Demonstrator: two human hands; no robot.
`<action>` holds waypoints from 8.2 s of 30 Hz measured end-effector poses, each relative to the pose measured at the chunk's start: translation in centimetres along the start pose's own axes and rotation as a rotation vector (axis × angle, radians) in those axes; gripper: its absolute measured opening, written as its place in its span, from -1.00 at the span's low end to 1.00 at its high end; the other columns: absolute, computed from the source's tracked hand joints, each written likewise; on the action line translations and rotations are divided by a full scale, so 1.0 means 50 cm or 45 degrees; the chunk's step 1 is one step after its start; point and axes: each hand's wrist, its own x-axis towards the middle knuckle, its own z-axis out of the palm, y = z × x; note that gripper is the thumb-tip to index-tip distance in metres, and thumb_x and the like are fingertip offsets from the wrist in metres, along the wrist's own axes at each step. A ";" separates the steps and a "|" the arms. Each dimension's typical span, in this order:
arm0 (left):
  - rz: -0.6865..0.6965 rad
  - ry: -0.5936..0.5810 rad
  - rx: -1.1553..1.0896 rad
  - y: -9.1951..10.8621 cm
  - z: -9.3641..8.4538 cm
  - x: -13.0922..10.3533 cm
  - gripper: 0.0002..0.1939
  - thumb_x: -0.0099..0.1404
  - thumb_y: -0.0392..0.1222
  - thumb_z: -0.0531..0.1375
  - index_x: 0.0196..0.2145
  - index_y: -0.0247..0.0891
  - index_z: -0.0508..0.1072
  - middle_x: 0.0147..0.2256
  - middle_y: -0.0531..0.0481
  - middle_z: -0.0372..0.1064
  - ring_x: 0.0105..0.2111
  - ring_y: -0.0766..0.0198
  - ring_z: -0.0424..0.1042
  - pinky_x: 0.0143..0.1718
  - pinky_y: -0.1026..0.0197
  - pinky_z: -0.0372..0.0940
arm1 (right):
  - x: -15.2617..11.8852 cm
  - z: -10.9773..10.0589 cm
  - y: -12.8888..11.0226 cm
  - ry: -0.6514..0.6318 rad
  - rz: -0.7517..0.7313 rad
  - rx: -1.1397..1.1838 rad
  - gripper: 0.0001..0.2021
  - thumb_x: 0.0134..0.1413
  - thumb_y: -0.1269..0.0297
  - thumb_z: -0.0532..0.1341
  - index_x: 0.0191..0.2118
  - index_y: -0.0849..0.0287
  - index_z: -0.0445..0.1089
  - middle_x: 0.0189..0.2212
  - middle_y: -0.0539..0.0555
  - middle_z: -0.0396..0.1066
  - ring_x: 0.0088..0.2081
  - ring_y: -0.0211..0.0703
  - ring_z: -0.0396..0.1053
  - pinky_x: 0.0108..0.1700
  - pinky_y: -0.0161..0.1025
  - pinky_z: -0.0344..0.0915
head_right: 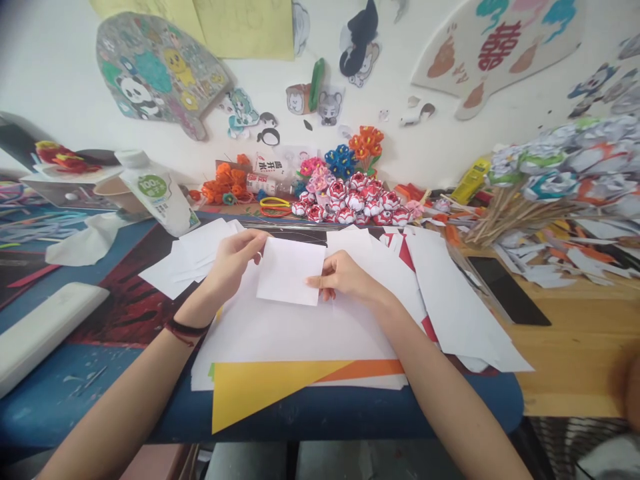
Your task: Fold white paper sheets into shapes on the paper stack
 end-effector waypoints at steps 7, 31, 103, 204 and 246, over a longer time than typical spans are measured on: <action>-0.033 0.025 0.022 0.007 0.000 -0.004 -0.74 0.18 -0.03 0.30 -0.45 -0.30 0.45 -0.53 0.08 0.30 -0.53 0.41 0.25 -0.53 0.33 0.11 | -0.001 -0.003 0.004 -0.047 -0.033 0.014 -0.62 -0.30 0.05 0.49 -0.56 0.30 0.48 -0.72 0.03 0.39 -0.69 -0.34 0.26 -0.63 -0.36 0.16; -0.096 -0.510 0.201 0.009 0.026 -0.021 -0.70 0.32 -0.01 0.11 -0.43 -0.28 0.38 -0.47 0.08 0.25 -0.47 0.38 0.20 -0.50 0.34 0.09 | 0.000 -0.008 0.002 0.174 -0.266 0.078 -0.63 0.07 0.00 0.30 -0.15 0.21 0.51 -0.33 0.09 0.47 -0.33 -0.20 0.40 -0.26 -0.25 0.31; 0.028 -0.524 0.499 0.010 0.040 -0.029 -0.77 0.27 -0.06 0.18 -0.42 -0.27 0.50 -0.49 0.03 0.43 -0.47 0.32 0.33 -0.42 0.28 0.20 | 0.010 -0.005 0.013 -0.114 -0.304 -0.208 -0.79 0.05 0.18 0.24 -0.37 0.22 0.51 -0.42 0.02 0.48 -0.39 -0.21 0.35 -0.36 -0.31 0.22; 0.743 -0.346 1.057 0.017 0.005 -0.015 -0.60 0.33 -0.17 0.18 0.12 -0.07 0.41 0.11 -0.10 0.31 0.09 0.01 0.27 0.12 -0.07 0.18 | 0.020 -0.071 0.038 0.511 -0.216 0.272 -0.58 -0.24 -0.05 0.45 -0.51 0.24 0.44 -0.51 0.02 0.44 -0.48 -0.25 0.33 -0.41 -0.30 0.20; -0.150 0.115 0.295 0.008 0.022 -0.011 -0.61 0.34 0.03 0.05 -0.56 -0.24 0.31 -0.61 0.03 0.30 -0.54 0.28 0.29 -0.46 0.23 0.17 | 0.015 -0.037 0.027 0.082 -0.260 0.302 -0.66 -0.05 0.03 0.40 -0.32 0.26 0.55 -0.36 0.10 0.57 -0.35 -0.14 0.48 -0.27 -0.26 0.34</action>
